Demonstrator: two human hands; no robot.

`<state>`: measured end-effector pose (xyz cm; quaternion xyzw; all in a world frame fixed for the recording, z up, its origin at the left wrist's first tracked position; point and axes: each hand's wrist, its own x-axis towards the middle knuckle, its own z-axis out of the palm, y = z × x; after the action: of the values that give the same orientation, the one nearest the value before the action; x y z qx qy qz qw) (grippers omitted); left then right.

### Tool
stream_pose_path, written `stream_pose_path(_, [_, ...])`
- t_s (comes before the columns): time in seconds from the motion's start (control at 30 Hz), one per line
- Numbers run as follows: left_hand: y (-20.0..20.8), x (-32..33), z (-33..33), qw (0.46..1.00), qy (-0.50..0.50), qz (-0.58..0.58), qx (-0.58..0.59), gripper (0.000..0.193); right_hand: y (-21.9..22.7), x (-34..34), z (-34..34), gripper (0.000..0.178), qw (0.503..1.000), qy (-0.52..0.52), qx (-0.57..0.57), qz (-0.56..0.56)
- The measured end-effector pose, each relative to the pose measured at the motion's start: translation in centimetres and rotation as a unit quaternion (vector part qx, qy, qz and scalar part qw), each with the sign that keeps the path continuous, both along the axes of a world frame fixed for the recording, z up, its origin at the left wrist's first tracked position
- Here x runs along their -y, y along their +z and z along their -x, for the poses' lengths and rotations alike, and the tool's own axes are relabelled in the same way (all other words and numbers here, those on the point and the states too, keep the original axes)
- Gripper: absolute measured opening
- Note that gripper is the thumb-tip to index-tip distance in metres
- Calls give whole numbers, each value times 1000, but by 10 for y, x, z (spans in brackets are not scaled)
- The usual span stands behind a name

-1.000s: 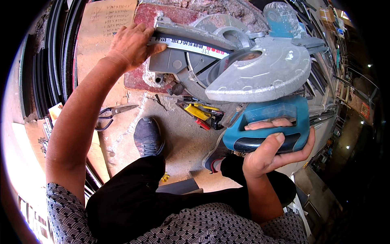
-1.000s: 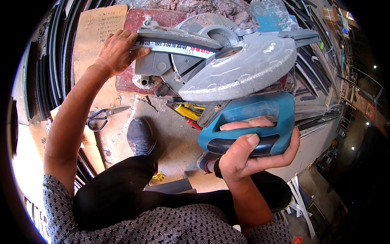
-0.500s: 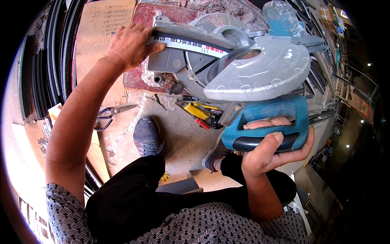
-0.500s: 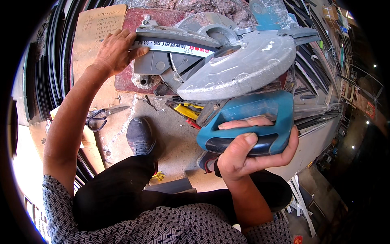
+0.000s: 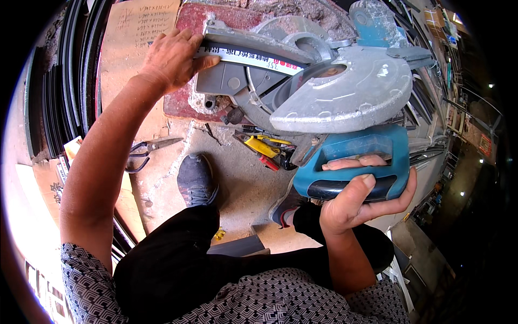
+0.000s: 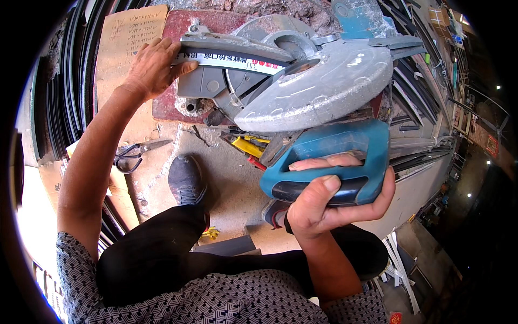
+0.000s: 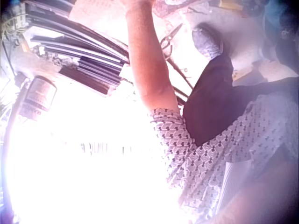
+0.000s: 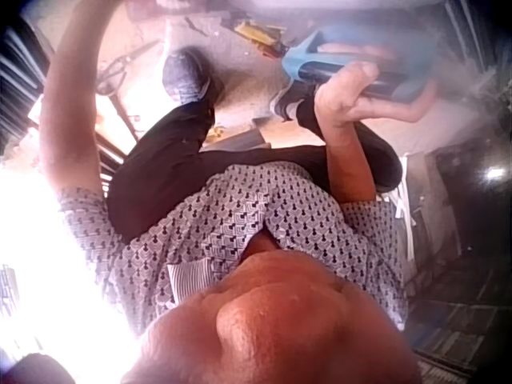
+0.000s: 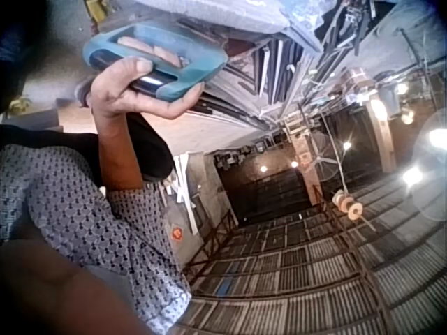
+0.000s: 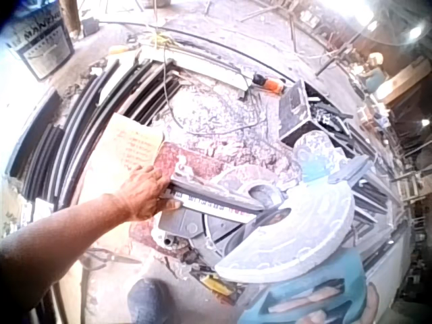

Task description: The person uses a miter saw to cut several long, dark metal profiles. They position each profile on the saw's base, lower the blade to cut, and then remove the cut piece. The process is repeated for multiple segments.

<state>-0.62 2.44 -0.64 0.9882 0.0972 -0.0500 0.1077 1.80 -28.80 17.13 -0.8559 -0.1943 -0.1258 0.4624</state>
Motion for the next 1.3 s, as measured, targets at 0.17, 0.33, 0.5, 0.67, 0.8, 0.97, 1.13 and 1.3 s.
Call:
stream_pose_path(0.17, [-3, 0, 0, 1000, 1, -2, -4, 75, 0, -3, 1, 73, 1000, 1, -2, -3])
stream_pose_path(0.33, [-3, 1, 0, 1000, 2, -3, -1, 75, -3, -2, 2, 72, 1000, 11, 1, -5])
stream_pose_path(0.5, [-5, 0, 1, 1000, 1, -5, 6, 75, -4, 0, 2, 72, 1000, 17, 6, 0])
stream_pose_path(0.67, [-1, 0, 0, 1000, -1, -8, -16, 75, -7, 1, 2, 73, 1000, 13, 11, -3])
stream_pose_path(0.8, [5, 0, -3, 998, -4, -18, -59, 78, -8, 2, 3, 73, 1000, 7, 13, 2])
stream_pose_path(0.97, [-2, 0, 1, 1000, 2, 0, 3, 73, -7, -4, 1, 74, 1000, -1, 21, -19])
stream_pose_path(1.13, [-1, 1, -1, 1000, 5, 1, -12, 73, -9, -3, 1, 74, 1000, 0, 25, -19])
stream_pose_path(1.3, [-4, 0, 0, 1000, -1, -2, 3, 72, -9, -5, 2, 73, 999, 5, 28, -15])
